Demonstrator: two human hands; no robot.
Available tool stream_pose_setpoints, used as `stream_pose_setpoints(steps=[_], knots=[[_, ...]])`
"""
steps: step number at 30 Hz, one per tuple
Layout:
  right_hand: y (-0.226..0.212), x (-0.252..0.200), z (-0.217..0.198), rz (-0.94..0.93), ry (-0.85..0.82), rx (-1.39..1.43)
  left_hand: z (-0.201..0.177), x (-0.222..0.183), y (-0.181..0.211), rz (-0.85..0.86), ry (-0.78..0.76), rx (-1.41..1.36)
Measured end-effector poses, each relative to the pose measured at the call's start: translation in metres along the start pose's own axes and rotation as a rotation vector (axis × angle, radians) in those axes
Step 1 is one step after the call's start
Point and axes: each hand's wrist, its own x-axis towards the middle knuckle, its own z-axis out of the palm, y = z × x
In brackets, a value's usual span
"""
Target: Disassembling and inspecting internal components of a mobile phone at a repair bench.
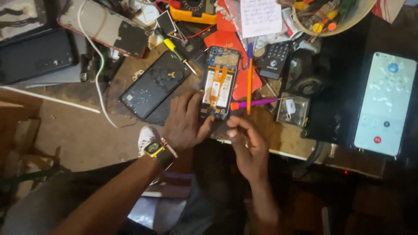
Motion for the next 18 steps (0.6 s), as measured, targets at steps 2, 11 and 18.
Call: stream_pose_setpoints(steps=[2, 11, 18], knots=[[-0.008, 0.007, 0.006, -0.068, -0.025, -0.035, 0.0, -0.001, -0.001, -0.016, 0.011, -0.033], [-0.005, 0.05, 0.017, -0.498, 0.162, -0.556, 0.006, 0.009, 0.002, -0.148, 0.067, -0.059], [0.016, 0.04, 0.022, -0.556, 0.177, -0.806, 0.001, 0.026, 0.028, -0.408, 0.113, -0.27]])
